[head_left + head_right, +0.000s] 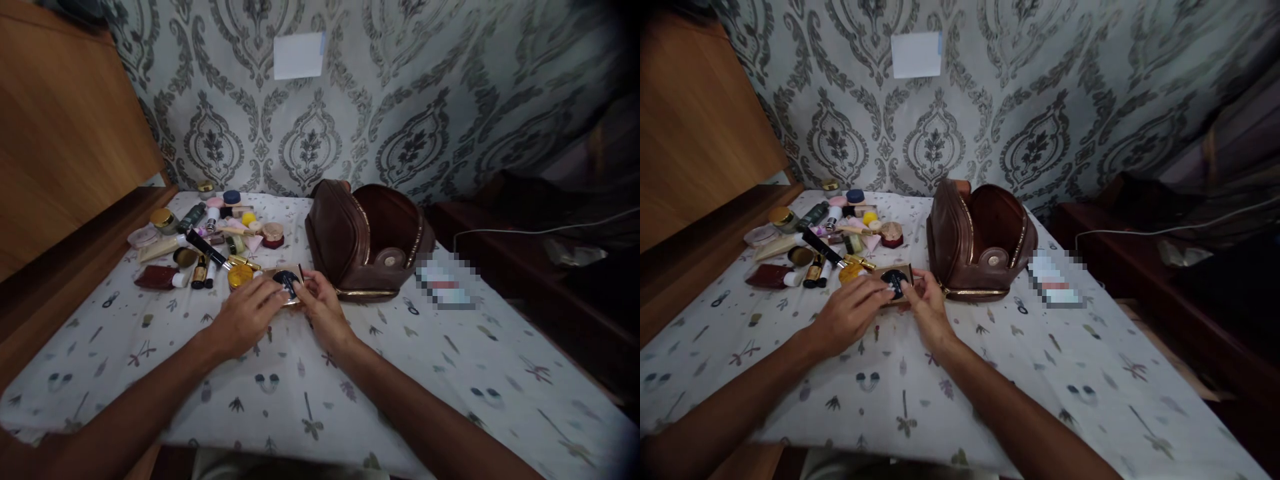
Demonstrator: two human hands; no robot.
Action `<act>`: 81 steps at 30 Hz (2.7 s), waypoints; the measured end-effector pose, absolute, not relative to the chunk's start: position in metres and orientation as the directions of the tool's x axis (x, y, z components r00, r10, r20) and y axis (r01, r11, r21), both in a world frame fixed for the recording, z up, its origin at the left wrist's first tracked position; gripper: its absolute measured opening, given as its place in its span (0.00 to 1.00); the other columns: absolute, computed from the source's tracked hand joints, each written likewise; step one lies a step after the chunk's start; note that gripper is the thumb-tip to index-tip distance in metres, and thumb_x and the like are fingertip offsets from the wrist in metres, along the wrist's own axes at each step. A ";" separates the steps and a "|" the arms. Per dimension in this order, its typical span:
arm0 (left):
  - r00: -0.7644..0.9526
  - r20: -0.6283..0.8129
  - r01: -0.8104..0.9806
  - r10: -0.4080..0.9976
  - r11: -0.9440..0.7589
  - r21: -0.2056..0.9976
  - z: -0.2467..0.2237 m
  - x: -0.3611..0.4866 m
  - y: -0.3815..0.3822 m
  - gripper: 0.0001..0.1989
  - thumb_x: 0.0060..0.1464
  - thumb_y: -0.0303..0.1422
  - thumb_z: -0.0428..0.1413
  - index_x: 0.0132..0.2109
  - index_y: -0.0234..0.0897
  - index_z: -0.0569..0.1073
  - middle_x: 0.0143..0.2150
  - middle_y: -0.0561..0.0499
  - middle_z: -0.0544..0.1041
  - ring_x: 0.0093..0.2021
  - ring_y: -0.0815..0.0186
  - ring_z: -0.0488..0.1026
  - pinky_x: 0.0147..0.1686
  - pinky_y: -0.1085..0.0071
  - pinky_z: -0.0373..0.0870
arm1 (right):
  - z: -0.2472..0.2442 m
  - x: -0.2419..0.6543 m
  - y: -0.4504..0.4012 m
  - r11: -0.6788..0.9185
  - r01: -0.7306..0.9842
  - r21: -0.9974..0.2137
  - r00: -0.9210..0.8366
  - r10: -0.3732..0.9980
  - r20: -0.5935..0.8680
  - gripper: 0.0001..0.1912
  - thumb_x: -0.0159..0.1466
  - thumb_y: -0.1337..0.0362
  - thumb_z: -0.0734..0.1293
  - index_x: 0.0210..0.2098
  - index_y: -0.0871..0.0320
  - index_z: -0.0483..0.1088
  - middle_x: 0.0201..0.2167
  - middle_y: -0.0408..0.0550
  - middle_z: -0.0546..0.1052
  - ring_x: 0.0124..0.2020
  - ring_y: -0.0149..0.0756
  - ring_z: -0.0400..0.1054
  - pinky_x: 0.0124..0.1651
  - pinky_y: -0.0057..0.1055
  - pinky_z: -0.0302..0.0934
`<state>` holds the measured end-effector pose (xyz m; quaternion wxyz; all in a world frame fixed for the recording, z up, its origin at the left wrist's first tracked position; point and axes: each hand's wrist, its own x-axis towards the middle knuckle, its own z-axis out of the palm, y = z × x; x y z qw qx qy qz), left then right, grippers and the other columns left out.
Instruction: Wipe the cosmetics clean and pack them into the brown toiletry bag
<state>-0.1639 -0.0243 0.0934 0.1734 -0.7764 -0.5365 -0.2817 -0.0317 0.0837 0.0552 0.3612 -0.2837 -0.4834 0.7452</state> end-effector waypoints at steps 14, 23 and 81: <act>-0.357 0.367 0.704 0.859 -0.011 0.710 0.091 -0.169 -0.025 0.23 0.55 0.37 0.59 0.56 0.39 0.62 0.41 0.49 0.76 0.41 0.58 0.76 0.39 0.65 0.71 | 0.065 -0.033 0.088 -0.652 -0.420 -0.631 -0.685 0.684 -0.251 0.19 0.45 0.61 0.81 0.31 0.56 0.70 0.22 0.37 0.74 0.24 0.27 0.69 0.28 0.24 0.64; -0.309 0.291 0.556 0.906 -0.077 0.828 0.066 -0.167 -0.015 0.39 0.44 0.39 0.66 0.61 0.39 0.60 0.54 0.43 0.73 0.56 0.51 0.70 0.55 0.56 0.68 | 0.064 -0.034 0.072 -0.545 -0.325 -0.773 -0.782 0.614 -0.104 0.19 0.51 0.51 0.76 0.37 0.56 0.76 0.32 0.44 0.78 0.31 0.31 0.71 0.35 0.26 0.65; -0.203 0.406 0.857 0.891 -0.039 0.514 0.040 -0.184 -0.011 0.27 0.59 0.53 0.49 0.56 0.40 0.71 0.39 0.47 0.79 0.41 0.58 0.79 0.40 0.66 0.75 | 0.180 -0.029 0.288 0.556 0.807 -0.201 -0.548 0.831 0.096 0.19 0.67 0.58 0.65 0.55 0.59 0.66 0.50 0.52 0.72 0.46 0.40 0.71 0.47 0.42 0.69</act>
